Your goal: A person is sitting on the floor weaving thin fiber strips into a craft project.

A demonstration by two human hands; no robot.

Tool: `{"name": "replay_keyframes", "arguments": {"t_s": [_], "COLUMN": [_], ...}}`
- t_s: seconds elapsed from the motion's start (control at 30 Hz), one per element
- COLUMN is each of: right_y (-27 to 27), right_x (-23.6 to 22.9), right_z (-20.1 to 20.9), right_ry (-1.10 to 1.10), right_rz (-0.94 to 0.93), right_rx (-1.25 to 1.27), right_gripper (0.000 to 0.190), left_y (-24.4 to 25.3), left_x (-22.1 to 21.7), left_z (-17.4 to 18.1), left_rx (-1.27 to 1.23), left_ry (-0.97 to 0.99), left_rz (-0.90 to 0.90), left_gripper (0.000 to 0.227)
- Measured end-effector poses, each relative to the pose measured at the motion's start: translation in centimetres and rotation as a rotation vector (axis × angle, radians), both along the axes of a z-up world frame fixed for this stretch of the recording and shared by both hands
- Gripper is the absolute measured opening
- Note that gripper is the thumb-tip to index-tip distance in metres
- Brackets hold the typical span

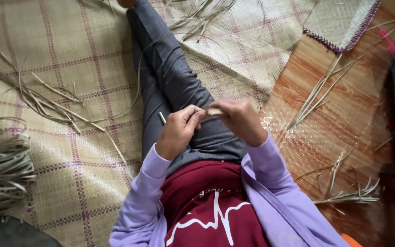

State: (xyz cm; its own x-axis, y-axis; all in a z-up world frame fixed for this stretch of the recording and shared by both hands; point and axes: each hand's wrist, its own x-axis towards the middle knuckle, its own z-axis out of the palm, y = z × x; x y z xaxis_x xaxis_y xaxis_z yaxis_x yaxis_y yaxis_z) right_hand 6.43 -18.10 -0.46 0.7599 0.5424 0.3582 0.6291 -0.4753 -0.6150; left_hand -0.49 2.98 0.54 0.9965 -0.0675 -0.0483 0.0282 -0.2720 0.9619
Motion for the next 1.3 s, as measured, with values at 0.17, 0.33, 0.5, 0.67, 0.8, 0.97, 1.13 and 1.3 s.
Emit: {"name": "replay_keyframes", "arguments": {"t_s": [0.17, 0.33, 0.5, 0.67, 0.8, 0.97, 1.13, 1.3], "right_y": [-4.5, -10.1, -7.9, -0.6, 3.4, 5.5, 4.1, 6.5], "right_x": [6.1, 10.6, 10.2, 2.3, -0.2, 1.3, 3.8, 1.9], "right_z": [-4.4, -4.6, -5.9, -0.5, -0.9, -3.0, -6.2, -4.3], "right_ry": [-0.044, -0.045, 0.001, 0.201, -0.321, -0.599, -0.447, -0.511], "right_rz": [-0.223, -0.664, -0.658, -0.460, -0.168, -0.212, -0.220, -0.226], "right_rx": [0.225, 0.309, 0.320, 0.536, 0.201, -0.035, 0.017, -0.033], "right_gripper": [0.017, 0.011, 0.026, 0.021, 0.020, 0.041, 0.042, 0.044], "left_y": [1.4, 3.8, 2.9, 0.6, -1.3, -1.8, -1.2, -1.9], "left_x": [-0.4, -0.8, -0.4, 0.1, 0.0, -0.1, 0.0, 0.9], "left_z": [0.0, -2.5, -5.1, -5.4, -2.6, -3.1, -5.3, -6.9], "left_rx": [0.028, 0.291, 0.579, 0.777, 0.790, 0.913, 0.997, 0.954], "left_ry": [-0.072, -0.203, -0.321, -0.369, -0.410, -0.470, -0.315, -0.320], "left_rz": [0.005, 0.047, 0.182, 0.248, 0.299, 0.356, 0.346, 0.370], "left_gripper": [0.019, 0.016, 0.012, 0.014, 0.007, 0.014, 0.006, 0.011]}}
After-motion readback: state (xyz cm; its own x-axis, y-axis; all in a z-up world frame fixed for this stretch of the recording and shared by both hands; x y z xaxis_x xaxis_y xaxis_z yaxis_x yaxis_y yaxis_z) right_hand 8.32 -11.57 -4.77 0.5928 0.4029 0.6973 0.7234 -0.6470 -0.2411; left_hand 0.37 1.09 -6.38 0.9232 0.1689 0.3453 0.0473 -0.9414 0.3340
